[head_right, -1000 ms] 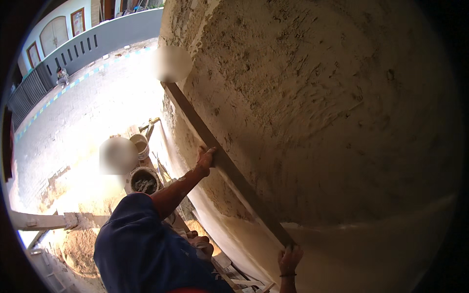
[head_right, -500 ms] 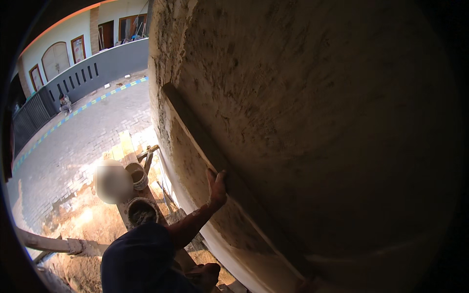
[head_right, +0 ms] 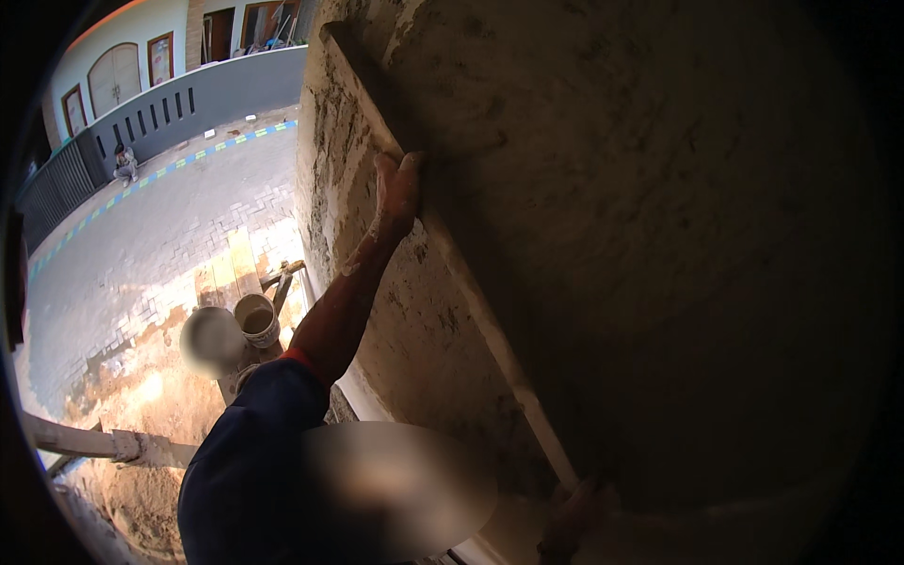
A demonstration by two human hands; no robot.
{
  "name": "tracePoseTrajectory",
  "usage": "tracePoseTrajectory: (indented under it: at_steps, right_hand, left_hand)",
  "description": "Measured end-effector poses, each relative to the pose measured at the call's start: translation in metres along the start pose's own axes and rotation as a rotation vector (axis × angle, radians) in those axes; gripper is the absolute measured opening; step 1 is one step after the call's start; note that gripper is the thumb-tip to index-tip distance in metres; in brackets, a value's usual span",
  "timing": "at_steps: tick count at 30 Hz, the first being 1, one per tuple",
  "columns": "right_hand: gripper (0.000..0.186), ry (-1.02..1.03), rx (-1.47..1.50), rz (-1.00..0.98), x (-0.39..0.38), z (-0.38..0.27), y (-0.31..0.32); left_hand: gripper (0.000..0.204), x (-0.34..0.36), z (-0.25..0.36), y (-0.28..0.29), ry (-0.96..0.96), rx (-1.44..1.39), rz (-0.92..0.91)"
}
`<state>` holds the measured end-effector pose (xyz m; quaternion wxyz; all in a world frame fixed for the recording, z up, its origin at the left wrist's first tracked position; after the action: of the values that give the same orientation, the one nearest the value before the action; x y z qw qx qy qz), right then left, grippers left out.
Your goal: The person applies wet mortar from buckets onto a wall using a trowel and then uses a long wooden board to level and smooth the surface.
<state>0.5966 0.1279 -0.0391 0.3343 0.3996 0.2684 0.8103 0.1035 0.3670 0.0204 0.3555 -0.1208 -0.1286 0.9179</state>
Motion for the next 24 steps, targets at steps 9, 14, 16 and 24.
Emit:
tracePoseTrajectory:
  at_steps: [9,14,16,24]
  right_hand:
    - [0.049,-0.012,0.074,-0.125,-0.062,0.054,0.025]
    - [0.046,-0.032,-0.006,-0.126,-0.099,0.070,0.012]
    - [0.046,-0.119,0.022,-0.167,-0.069,0.063,0.021]
    - [0.049,0.023,-0.154,0.052,0.045,0.029,0.056]
  left_hand:
    - [0.049,-0.104,-0.088,-0.008,0.092,0.011,-0.138]
    - [0.052,-0.141,-0.102,-0.022,-0.009,-0.003,-0.142]
    - [0.052,-0.117,-0.058,-0.027,-0.104,0.112,-0.022]
    - [0.051,0.005,0.074,-0.032,-0.117,0.014,0.118]
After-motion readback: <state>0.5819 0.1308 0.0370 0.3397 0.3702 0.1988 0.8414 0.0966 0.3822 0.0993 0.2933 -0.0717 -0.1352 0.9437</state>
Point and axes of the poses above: each hand's wrist, its own x-axis towards the middle knuckle, its own y-axis out of the back of the hand, z = x × y, the point moved 3 cm from there along x, towards the middle knuckle, and after that the axes turned 13 degrees about y, right-handed, at the moved point
